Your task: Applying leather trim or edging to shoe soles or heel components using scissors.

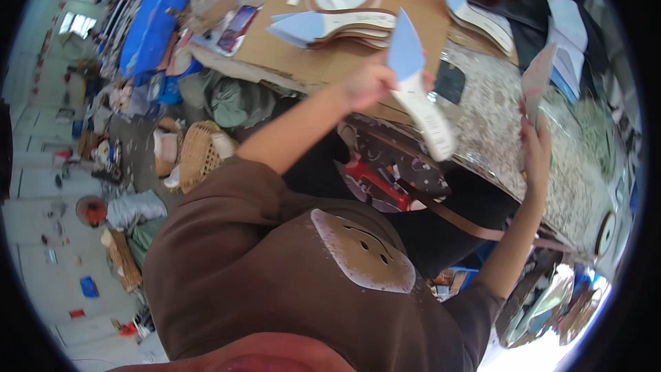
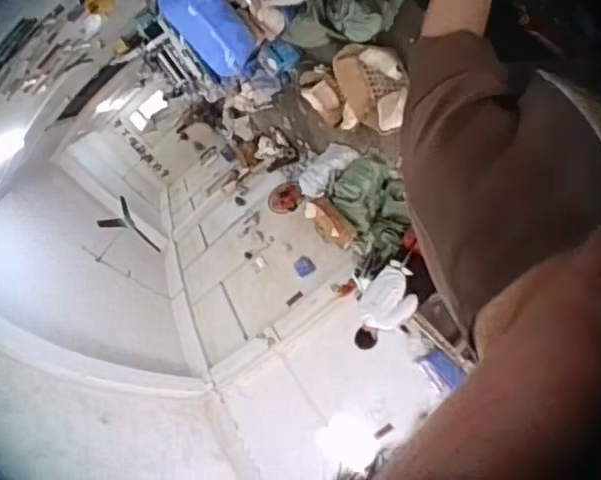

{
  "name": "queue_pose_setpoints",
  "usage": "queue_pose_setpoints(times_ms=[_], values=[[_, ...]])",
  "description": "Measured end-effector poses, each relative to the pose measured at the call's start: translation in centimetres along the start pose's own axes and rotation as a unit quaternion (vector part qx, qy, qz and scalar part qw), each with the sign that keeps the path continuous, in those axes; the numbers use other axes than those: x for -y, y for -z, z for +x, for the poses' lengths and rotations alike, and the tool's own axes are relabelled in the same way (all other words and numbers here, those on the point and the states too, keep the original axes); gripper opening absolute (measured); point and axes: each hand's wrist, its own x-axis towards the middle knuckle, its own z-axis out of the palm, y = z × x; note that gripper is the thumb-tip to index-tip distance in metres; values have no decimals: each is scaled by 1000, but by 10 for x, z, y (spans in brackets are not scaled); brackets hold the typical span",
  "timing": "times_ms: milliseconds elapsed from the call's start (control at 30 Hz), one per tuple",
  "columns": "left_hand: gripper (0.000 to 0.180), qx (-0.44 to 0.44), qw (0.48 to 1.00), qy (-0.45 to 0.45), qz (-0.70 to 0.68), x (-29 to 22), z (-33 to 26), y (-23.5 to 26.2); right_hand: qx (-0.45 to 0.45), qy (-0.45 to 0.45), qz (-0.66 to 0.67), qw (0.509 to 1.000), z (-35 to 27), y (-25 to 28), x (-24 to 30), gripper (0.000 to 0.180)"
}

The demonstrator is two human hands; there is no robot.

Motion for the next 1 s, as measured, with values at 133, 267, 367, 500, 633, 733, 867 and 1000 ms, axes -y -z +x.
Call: queue_pose_setpoints(times_ms=[133, 267, 367, 500, 633, 733, 867, 1000], values=[[72, -173, 973, -143, -46, 91, 27, -19, 57, 221, -307, 924, 89, -52, 14, 37], [68, -205, 884, -269, 324, 91, 41, -11, -10, 318, -436, 842, 99, -87, 18, 38], [76, -311, 721, -413, 462, 58, 33, -21, -91, 344, -461, 813, 36, -59, 30, 35], [45, -78, 629, -458, 624, 36, -43, -35, -24, 236, -337, 911, -75, -15, 27, 16], [32, 294, 730, -148, 598, 118, -39, -58, -3, 111, -307, 945, -147, 18, -26, 9], [45, 244, 721, -155, 629, 208, -20, -58, 16, 162, -441, 882, -171, 23, -44, 42], [47, 252, 659, -127, 697, 248, -11, -83, 10, 86, -494, 865, -185, 24, -73, 42], [33, 290, 736, 8, 612, 240, -34, -67, 84, 140, -533, 830, -205, 30, -74, 49]])
